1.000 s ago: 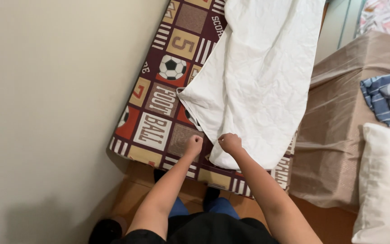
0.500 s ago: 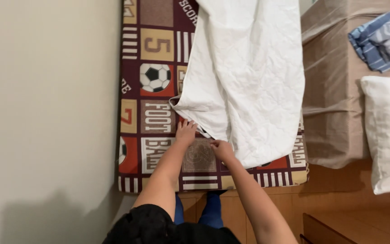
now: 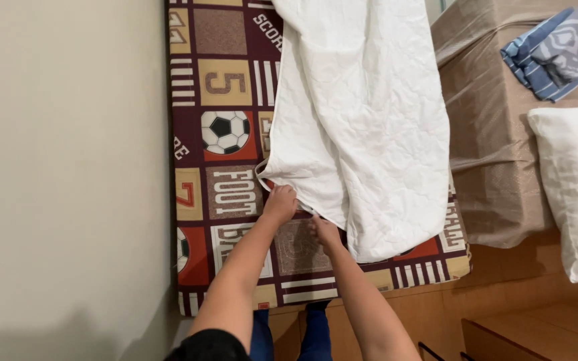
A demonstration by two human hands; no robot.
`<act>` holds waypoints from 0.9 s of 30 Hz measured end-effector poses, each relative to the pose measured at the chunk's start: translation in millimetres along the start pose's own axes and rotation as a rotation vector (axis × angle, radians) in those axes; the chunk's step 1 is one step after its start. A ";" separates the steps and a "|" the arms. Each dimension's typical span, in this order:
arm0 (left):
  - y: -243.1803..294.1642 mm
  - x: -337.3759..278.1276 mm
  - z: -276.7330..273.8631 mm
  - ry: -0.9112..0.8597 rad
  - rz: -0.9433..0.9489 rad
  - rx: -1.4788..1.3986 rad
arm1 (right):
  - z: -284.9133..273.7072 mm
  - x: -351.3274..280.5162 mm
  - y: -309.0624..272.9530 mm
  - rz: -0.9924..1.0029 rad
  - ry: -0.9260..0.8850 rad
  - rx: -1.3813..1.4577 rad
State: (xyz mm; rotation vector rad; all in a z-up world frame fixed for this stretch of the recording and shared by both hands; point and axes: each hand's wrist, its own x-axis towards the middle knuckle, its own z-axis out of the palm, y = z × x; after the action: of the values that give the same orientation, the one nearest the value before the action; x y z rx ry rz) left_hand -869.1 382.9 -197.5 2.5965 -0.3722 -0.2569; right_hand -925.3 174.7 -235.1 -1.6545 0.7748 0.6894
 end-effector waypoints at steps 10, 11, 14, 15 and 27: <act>0.1 -166.0 -26.3 0.090 -0.267 -0.537 | 55.1 1.4 2.1 0.357 -0.089 0.591; 6.4 -175.4 -33.6 0.057 -0.311 -0.532 | 59.2 0.4 3.9 0.366 -0.093 0.677; 16.8 -193.7 -41.2 0.128 -0.285 -0.493 | 67.3 29.6 15.9 0.357 -0.111 0.822; 19.9 -200.2 -39.8 0.216 -0.209 -0.463 | 68.7 43.4 24.1 0.346 -0.110 0.888; -7.6 -214.1 -29.3 0.433 -0.951 -1.956 | 108.6 -178.4 27.5 0.217 -0.499 0.464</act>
State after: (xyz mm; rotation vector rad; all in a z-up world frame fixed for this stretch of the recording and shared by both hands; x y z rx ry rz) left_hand -1062.5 468.4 -152.3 0.6237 0.8912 -0.1671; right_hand -1061.0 300.6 -134.4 -0.9322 0.6867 0.9462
